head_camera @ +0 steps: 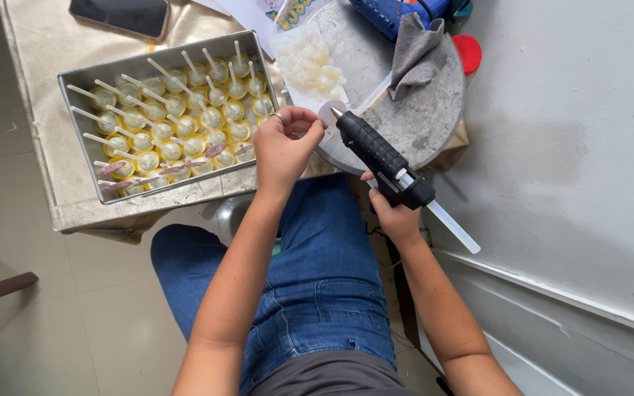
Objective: Affixing decorative labels to wrapped lollipops using a hot glue gun.
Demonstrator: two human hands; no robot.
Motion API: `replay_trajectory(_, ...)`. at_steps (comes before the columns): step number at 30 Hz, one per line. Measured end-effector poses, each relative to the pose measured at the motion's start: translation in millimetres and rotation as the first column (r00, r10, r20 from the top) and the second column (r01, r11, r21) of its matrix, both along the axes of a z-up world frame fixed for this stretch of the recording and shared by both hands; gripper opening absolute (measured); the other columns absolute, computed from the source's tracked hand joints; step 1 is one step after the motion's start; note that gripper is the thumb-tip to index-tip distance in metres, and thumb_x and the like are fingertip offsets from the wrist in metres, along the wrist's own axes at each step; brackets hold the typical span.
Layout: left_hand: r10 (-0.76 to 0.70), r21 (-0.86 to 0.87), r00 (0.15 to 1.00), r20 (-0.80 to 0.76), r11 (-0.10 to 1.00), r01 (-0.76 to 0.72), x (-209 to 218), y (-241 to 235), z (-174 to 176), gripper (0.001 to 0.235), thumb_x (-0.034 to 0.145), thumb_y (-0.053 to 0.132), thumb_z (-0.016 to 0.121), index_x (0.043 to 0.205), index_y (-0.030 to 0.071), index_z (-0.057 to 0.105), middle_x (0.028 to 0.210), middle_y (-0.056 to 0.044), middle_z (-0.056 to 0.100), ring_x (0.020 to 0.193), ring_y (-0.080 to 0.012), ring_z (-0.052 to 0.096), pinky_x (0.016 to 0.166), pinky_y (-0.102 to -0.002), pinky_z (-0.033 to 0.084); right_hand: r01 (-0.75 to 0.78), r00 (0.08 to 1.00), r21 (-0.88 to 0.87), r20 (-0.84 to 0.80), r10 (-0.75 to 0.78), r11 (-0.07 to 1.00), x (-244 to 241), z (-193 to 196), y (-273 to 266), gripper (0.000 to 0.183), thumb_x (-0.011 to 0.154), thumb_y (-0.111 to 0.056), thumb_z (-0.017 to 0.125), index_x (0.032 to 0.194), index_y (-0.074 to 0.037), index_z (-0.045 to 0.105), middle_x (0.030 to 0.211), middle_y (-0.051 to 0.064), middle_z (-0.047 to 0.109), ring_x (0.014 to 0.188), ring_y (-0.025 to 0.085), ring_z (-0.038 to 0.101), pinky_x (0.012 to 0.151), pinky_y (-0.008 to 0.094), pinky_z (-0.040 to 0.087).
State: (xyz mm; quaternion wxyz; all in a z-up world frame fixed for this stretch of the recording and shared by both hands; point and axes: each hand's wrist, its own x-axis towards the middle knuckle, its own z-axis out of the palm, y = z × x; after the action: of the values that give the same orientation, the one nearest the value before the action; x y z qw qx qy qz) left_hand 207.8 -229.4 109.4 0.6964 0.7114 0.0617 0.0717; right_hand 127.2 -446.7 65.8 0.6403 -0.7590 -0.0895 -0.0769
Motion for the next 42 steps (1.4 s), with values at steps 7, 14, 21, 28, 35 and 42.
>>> replay_trajectory(7,0.009,0.051,1.0,-0.015,0.999,-0.008,0.0,0.0,2.4,0.014,0.086,0.013,0.078,0.091,0.001,0.076,0.078,-0.004,0.078,0.065,-0.0026,0.067,0.061,-0.019,0.053,-0.008,1.0,0.019,0.013,0.008,1.0,1.1,-2.4,1.8,0.029,0.089,0.009,0.058,0.116,0.0,0.066,0.109,0.006,0.07,0.105,0.014,0.066,0.095,0.03,0.053)
replay_trajectory(14,-0.028,-0.013,0.999,-0.018,1.0,0.028,0.1,0.4,-0.7,0.012,0.086,0.011,0.077,0.092,0.001,0.075,0.08,-0.003,0.079,0.064,-0.0008,0.064,0.059,-0.018,0.05,-0.03,0.999,0.033,0.023,0.029,0.999,1.3,-3.1,2.2,0.026,0.09,0.01,0.057,0.112,0.0,0.065,0.108,0.006,0.068,0.105,0.015,0.065,0.097,0.03,0.052)
replay_trajectory(21,-0.042,-0.02,0.999,-0.004,0.999,0.042,0.1,1.4,-2.9,0.013,0.085,0.011,0.078,0.092,0.001,0.075,0.08,-0.003,0.079,0.066,-0.0004,0.066,0.06,-0.017,0.051,-0.036,0.997,-0.027,0.064,0.038,0.999,1.5,4.7,4.6,0.022,0.088,0.01,0.057,0.106,-0.001,0.063,0.102,0.006,0.066,0.1,0.015,0.064,0.094,0.031,0.052)
replay_trajectory(28,-0.044,-0.009,0.999,-0.015,0.999,0.044,-0.6,3.3,-2.2,0.013,0.086,0.011,0.078,0.093,0.0,0.075,0.081,-0.004,0.079,0.068,-0.0015,0.067,0.062,-0.018,0.053,-0.018,0.998,-0.05,0.052,0.02,0.999,1.6,19.9,10.4,0.022,0.085,0.01,0.058,0.104,-0.001,0.062,0.098,0.006,0.065,0.094,0.014,0.063,0.09,0.03,0.051)
replay_trajectory(35,-0.056,-0.047,0.998,-0.006,0.997,0.056,0.6,6.8,-4.3,0.013,0.086,0.01,0.075,0.094,-0.001,0.074,0.083,-0.005,0.079,0.073,-0.0045,0.072,0.068,-0.02,0.057,-0.012,0.999,-0.014,0.033,0.012,1.0,-2.5,-1.1,3.8,0.024,0.088,0.009,0.057,0.11,0.0,0.063,0.099,0.005,0.065,0.094,0.012,0.063,0.086,0.028,0.052)
replay_trajectory(42,-0.041,-0.069,0.999,-0.031,0.997,0.039,2.5,11.4,-2.5,0.014,0.088,0.01,0.076,0.095,-0.001,0.073,0.084,-0.006,0.079,0.074,-0.0066,0.072,0.069,-0.021,0.058,0.037,0.999,-0.014,-0.039,-0.037,0.999,-8.3,-3.7,0.4,0.027,0.086,0.006,0.06,0.112,-0.001,0.062,0.094,0.002,0.066,0.083,0.009,0.061,0.076,0.026,0.051)
